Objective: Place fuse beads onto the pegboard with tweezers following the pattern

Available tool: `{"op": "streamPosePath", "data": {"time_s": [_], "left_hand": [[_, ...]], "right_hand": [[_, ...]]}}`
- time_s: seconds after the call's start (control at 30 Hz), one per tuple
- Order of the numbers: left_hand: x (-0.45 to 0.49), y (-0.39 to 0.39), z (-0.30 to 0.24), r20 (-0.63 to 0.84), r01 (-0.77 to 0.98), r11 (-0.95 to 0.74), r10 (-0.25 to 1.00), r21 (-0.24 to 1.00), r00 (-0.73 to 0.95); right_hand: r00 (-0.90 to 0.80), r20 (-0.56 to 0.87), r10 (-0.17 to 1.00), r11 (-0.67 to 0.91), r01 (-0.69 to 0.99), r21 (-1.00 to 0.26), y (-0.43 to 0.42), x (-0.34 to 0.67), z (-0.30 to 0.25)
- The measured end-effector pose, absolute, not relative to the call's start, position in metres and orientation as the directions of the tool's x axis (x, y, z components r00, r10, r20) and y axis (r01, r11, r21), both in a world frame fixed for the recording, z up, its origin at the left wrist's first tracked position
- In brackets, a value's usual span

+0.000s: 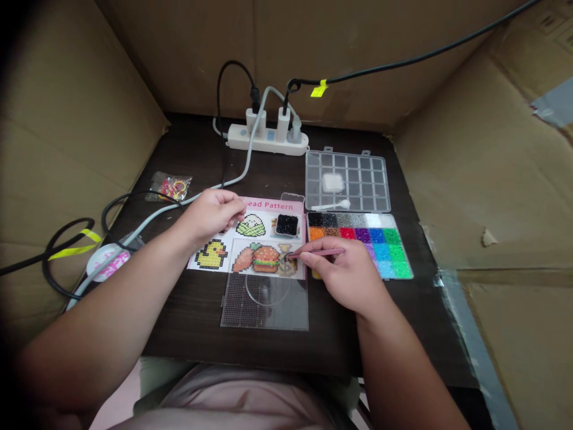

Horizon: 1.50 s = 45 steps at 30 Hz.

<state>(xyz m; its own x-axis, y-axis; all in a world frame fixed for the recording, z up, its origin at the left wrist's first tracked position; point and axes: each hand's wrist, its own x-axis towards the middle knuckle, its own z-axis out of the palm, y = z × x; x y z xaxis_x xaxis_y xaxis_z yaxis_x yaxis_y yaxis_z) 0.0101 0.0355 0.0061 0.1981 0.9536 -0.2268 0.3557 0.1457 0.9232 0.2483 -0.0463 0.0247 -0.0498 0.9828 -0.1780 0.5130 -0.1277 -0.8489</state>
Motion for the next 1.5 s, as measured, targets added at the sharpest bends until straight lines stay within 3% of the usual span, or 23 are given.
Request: {"op": "streamPosePath", "data": {"time_s": [0.2,0.37,0.77,1.03,1.5], "left_hand": [[0.010,0.036,0.004,-0.228,0.352,0.147,0.953,0.924,0.200],[0.010,0.036,0.005,-0.239,0.350,0.160,0.951,0.923,0.194],[0.008,0.037,0.000,-0.211,0.343,0.131,0.955,0.930,0.208],[0.009,0.037,0.002,-0.230,0.341,0.153,0.953,0.928,0.196],[0.008,0.036,0.004,-0.230,0.392,0.132,0.949,0.910,0.214]], "right_hand": [[-0.021,-0.166,0.986,-0.131,0.519,-0.845,-0.046,0.248,0.028],[0.049,-0.077,0.996,-0.091,0.481,-0.872,-0.046,0.250,0.025],[0.282,0.009,0.959,-0.069,0.265,-0.962,-0.046,0.241,0.017],[0.343,0.089,0.935,-0.037,0.343,-0.938,-0.043,0.236,0.010],[0.278,0.189,0.942,0.042,0.460,-0.887,-0.038,0.222,0.002]]}}
